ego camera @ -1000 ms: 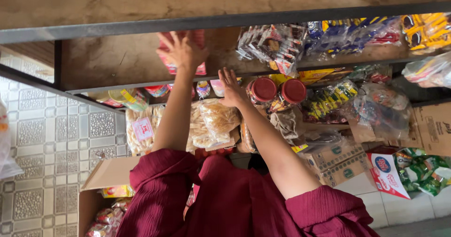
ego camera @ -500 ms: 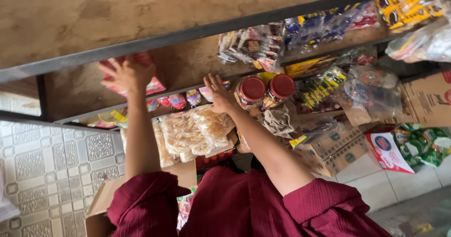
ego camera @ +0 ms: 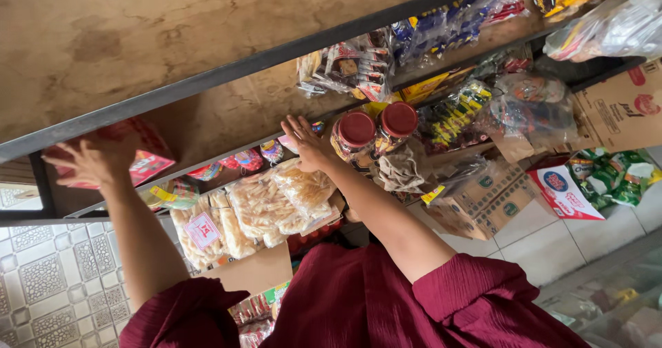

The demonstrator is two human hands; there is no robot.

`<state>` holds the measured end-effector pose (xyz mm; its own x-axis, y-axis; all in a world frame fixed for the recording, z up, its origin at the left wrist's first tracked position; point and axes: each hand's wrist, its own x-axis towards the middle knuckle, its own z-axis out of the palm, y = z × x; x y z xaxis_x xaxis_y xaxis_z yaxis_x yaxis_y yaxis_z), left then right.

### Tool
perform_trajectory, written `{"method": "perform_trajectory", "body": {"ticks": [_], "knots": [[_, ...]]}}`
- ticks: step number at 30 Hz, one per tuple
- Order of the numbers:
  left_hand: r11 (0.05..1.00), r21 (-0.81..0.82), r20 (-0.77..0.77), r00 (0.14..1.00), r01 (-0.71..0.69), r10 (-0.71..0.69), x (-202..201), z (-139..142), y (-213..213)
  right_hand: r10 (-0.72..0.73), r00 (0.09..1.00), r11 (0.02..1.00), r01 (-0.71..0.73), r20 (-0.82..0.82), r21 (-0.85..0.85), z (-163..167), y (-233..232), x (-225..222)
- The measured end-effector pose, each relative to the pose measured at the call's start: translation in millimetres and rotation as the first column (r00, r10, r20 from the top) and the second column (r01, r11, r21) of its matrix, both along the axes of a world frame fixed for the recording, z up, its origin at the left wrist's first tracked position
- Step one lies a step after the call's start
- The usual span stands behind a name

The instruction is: The person arranges snack packages on a store shelf, then wipes and restocks various snack items from a cardboard box onto the shelf using a cloth. The person handles multiple snack types and places them neatly on the shelf.

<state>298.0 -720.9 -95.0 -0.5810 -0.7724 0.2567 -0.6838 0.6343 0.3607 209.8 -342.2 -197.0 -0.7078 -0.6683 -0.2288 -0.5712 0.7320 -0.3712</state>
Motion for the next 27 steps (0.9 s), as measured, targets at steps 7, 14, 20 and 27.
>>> {"method": "perform_trajectory", "body": {"ticks": [7, 14, 20, 27], "knots": [[0.991, 0.109, -0.075, 0.994, -0.072, 0.080, 18, 29, -16, 0.005, 1.000, 1.000, -0.006, 0.017, 0.014, 0, 1, 1], [0.996, -0.010, 0.060, 0.994, -0.093, 0.093, 24, 24, -32, 0.001, 0.999, 0.999, 0.001, 0.033, -0.040, 1, 0, 1], [0.864, -0.472, -0.028, 0.982, -0.178, 0.187, 4, -19, 11, -0.004, 0.999, 1.000, 0.003, 0.051, 0.025, 11, -1, 2], [0.960, -0.261, -0.058, 0.992, 0.097, -0.116, -21, -68, 178, -0.005, 1.000, 0.997, 0.005, -0.005, -0.072, 16, 5, 9]]}}
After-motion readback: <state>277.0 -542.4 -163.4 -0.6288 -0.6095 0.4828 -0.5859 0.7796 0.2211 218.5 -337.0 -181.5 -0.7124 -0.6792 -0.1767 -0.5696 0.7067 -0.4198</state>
